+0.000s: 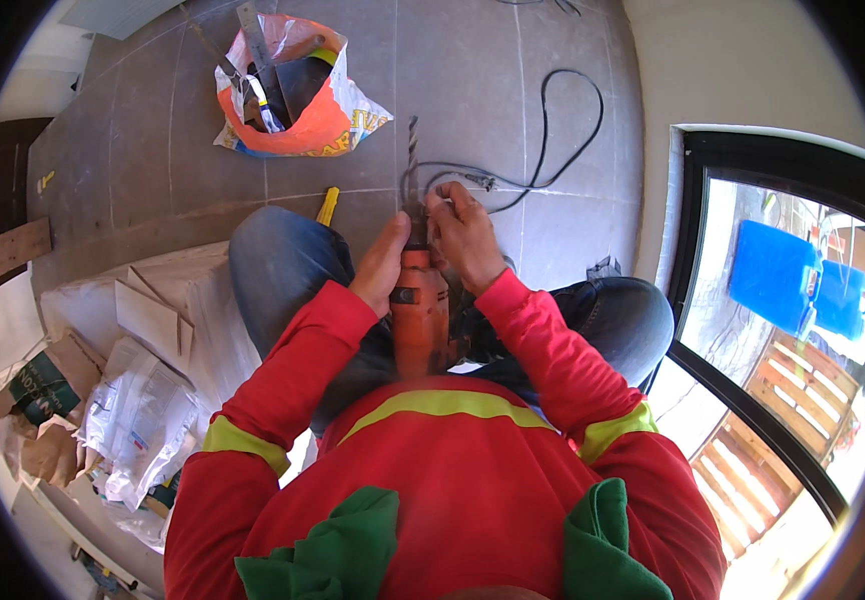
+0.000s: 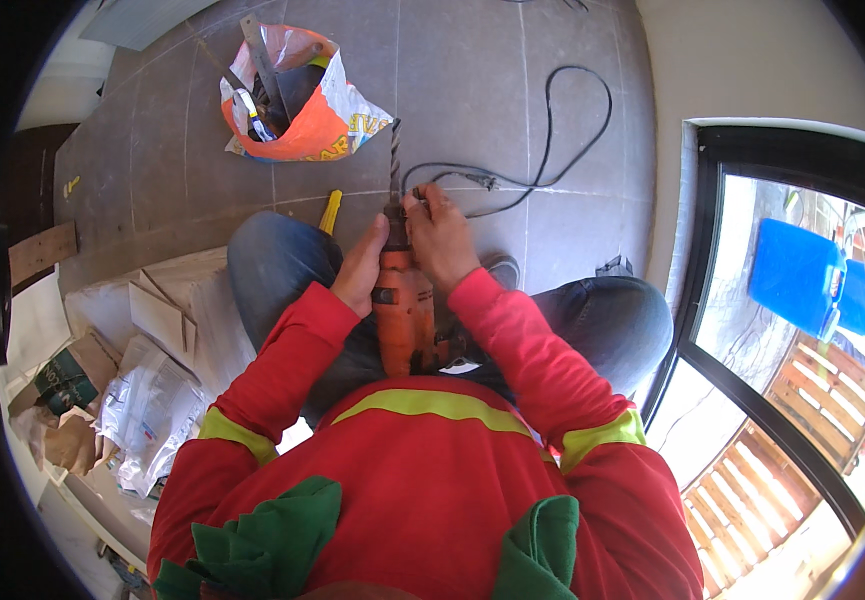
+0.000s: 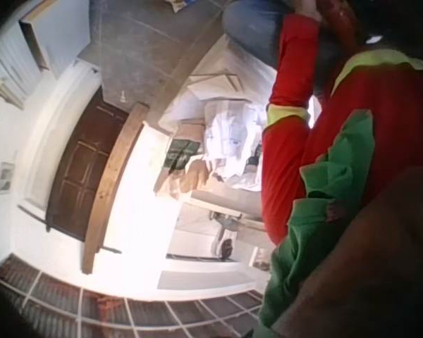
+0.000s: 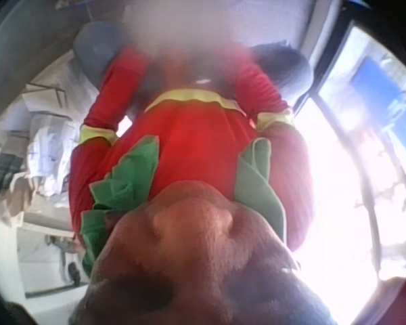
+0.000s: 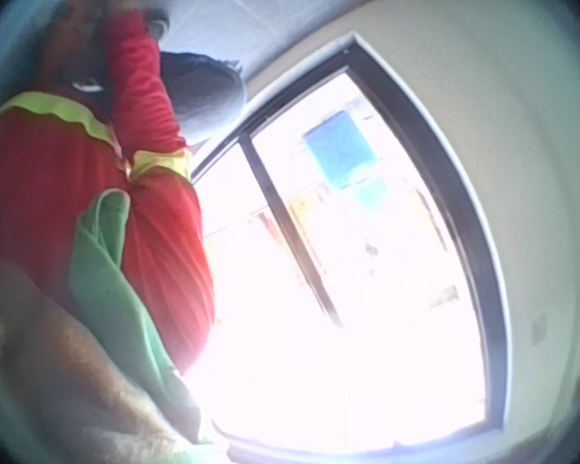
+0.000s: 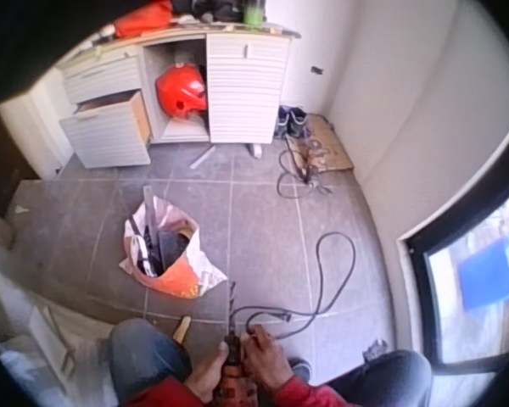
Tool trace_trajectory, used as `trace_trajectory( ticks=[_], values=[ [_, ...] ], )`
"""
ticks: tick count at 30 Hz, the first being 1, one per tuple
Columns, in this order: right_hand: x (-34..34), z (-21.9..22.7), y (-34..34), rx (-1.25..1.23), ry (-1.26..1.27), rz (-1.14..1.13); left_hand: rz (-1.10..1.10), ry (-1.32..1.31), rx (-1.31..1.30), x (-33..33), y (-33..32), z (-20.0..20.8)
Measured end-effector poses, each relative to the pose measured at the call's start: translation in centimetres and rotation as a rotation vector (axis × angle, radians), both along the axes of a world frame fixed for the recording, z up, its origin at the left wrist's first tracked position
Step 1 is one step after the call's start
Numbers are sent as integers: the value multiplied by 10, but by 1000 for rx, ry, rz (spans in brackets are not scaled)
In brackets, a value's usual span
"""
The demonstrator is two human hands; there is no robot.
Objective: The person retrieves a power drill from a bag, walks through a cluttered room, and sits on the floor to attach a drill bit. The person secures the bit into the drill chuck by hand.
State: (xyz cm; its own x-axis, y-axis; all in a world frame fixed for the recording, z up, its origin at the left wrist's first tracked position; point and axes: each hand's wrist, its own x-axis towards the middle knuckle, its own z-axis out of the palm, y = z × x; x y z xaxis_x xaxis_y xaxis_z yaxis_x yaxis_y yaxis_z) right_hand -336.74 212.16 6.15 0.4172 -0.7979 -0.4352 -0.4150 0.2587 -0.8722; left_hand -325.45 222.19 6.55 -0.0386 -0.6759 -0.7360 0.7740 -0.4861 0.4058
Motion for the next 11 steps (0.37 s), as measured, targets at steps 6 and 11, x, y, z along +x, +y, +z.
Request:
trace_trajectory(
  ticks=[6, 11],
  values=[
    [7, 2, 17, -560, 102, 74, 126, 55, 6, -2, 0, -1],
    [-2, -6, -4, -782, -39, 390, -68, 127, -199, 18, 20, -40]
  ],
)
